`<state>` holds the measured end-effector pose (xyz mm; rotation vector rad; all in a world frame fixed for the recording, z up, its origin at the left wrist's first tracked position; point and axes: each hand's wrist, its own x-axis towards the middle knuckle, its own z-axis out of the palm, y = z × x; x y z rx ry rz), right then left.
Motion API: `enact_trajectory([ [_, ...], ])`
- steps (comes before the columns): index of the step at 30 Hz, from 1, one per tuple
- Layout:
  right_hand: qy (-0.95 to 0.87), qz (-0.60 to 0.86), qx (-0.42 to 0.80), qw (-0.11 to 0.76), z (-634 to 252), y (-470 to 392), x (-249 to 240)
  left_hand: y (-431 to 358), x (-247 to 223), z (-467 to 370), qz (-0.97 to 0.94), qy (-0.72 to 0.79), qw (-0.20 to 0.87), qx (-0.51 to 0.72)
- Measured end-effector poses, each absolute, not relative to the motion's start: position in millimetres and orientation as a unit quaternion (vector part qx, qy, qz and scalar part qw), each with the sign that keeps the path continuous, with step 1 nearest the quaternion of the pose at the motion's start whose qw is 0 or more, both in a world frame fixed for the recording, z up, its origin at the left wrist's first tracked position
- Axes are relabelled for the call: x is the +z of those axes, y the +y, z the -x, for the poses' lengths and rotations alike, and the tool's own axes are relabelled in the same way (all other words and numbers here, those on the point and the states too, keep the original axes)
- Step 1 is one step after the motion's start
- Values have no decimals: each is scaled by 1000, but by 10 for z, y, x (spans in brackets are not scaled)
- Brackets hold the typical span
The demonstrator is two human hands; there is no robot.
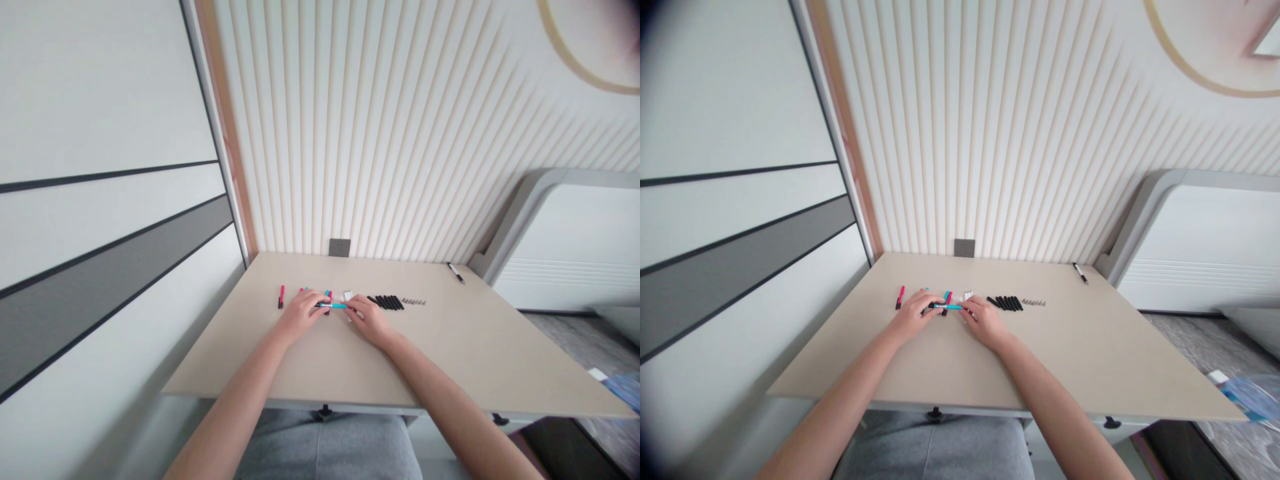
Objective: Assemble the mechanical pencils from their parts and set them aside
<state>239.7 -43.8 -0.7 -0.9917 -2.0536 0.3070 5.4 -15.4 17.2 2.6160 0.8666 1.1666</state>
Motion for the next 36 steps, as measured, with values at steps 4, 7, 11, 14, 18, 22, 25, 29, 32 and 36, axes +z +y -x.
enact_trajectory([
  [4, -812, 388, 120, 420, -2396, -449, 11, -163, 185, -63, -881, 291, 69, 366],
  [7, -801, 393, 107, 438, -2393, -448, -1, -162, 182, -71, -889, 298, 61, 344],
  [11, -781, 408, 91, 463, -2387, -438, -28, -161, 173, -82, -893, 308, 62, 321],
  [14, -785, 399, 88, 465, -2387, -446, -7, -165, 178, -85, -889, 312, 75, 325],
  [18, -780, 393, 87, 479, -2405, -469, 56, -167, 180, -78, -876, 321, 97, 347],
  [22, -766, 399, 76, 498, -2425, -461, 64, -172, 171, -69, -863, 322, 113, 371],
  [25, -765, 399, 73, 501, -2428, -448, 46, -184, 179, -70, -861, 310, 119, 386],
  [29, -765, 399, 77, 499, -2427, -449, 42, -197, 202, -75, -863, 295, 108, 397],
  [32, -771, 395, 80, 494, -2431, -456, 50, -195, 207, -79, -873, 304, 92, 371],
  [36, -767, 396, 86, 497, -2434, -462, 57, -188, 201, -86, -885, 320, 79, 330],
])
